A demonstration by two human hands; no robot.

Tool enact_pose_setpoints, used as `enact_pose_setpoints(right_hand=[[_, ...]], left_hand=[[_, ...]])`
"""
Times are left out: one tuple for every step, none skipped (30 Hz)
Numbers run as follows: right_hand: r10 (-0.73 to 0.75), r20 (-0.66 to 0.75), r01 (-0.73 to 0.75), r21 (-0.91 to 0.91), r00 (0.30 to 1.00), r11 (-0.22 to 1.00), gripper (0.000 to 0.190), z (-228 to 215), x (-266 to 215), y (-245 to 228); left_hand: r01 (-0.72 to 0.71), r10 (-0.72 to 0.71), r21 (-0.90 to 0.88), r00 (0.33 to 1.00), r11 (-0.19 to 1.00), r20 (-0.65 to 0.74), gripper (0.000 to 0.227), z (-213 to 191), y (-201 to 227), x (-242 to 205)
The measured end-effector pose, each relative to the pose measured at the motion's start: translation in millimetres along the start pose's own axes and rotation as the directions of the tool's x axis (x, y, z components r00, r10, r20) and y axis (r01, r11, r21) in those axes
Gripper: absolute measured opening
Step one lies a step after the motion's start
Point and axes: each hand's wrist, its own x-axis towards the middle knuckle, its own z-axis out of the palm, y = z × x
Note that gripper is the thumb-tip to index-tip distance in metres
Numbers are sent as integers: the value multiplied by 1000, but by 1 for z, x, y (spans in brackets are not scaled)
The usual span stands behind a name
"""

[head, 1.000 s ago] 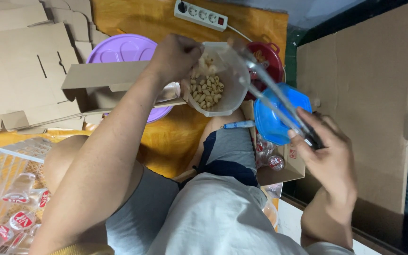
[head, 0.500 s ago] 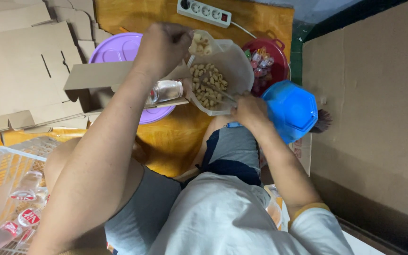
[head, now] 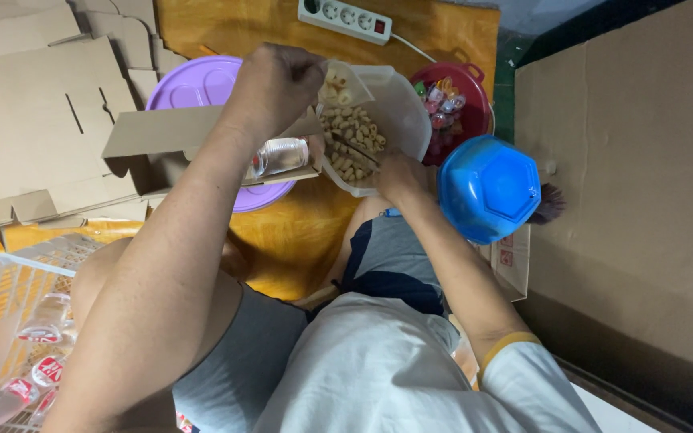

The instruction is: The person uses tongs to transfer cashews from a container into a small plastic bag, then places the bag into a cardboard box. They then open a container of orange snacks and transfer them into a plastic bag using tongs.

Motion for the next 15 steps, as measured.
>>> enact_pose_setpoints(right_hand=[[1, 1, -1, 0, 1000, 1000, 42, -6, -7, -3], [19, 23, -19, 14, 1000, 1000, 47, -13, -13, -7], [36, 47, -38, 27, 998, 999, 52, -19, -19, -10], [38, 47, -39, 27, 998, 999, 52, -22, -23, -10], [27, 40, -27, 17, 999, 999, 56, -25, -27, -9], [13, 30, -13, 5, 999, 1000, 61, -29, -30, -9], [12, 28, -12, 4, 1000, 1000, 61, -23, -27, 2], [-35, -53, 36, 16, 998, 999, 54, -16, -25, 14], [-80, -134, 84, 24, 988, 996, 48, -8, -23, 26], [-83, -137, 87, 22, 987, 996, 48, -23, -43, 24], [-27, -137, 39, 83, 990, 996, 47, -38, -63, 22], [30, -129, -12, 145, 991, 989, 46, -50, -84, 21], [29, -127, -11, 143, 992, 990, 46, -52, -94, 37], [-41, -268, 90, 171, 963, 981, 47, -53, -103, 53], [-104, -405, 192, 184, 908, 964, 47, -55, -112, 70]], left_hand=[[0, 0, -1, 1000, 1000, 1, 25, 1, -1, -1], [9, -9, 9, 1000, 1000, 3, 24, 1, -2, 0], [18, -18, 18, 1000, 1000, 4, 27, 2, -3, 0], [18, -18, 17, 1000, 1000, 6, 27, 2, -3, -1], [4, -4, 14, 1000, 1000, 3, 25, 2, -3, -1], [-12, 12, 12, 1000, 1000, -4, 25, 0, -2, -1], [-14, 14, 13, 1000, 1000, -6, 25, 0, -2, 0], [-2, 2, 11, 1000, 1000, -3, 26, 1, -1, 0], [10, -10, 9, 1000, 1000, 1, 27, 1, -1, -1], [9, -9, 9, 1000, 1000, -3, 27, 0, 0, -1], [29, -29, -13, 1000, 1000, 4, 27, -1, 2, 0], [53, -52, -35, 998, 998, 16, 26, -1, 3, -2], [56, -55, -36, 998, 998, 15, 26, 1, 1, -2], [36, -36, -26, 999, 999, 4, 26, 2, 0, -1], [16, -16, -15, 1000, 1000, -8, 26, 3, -2, 1]])
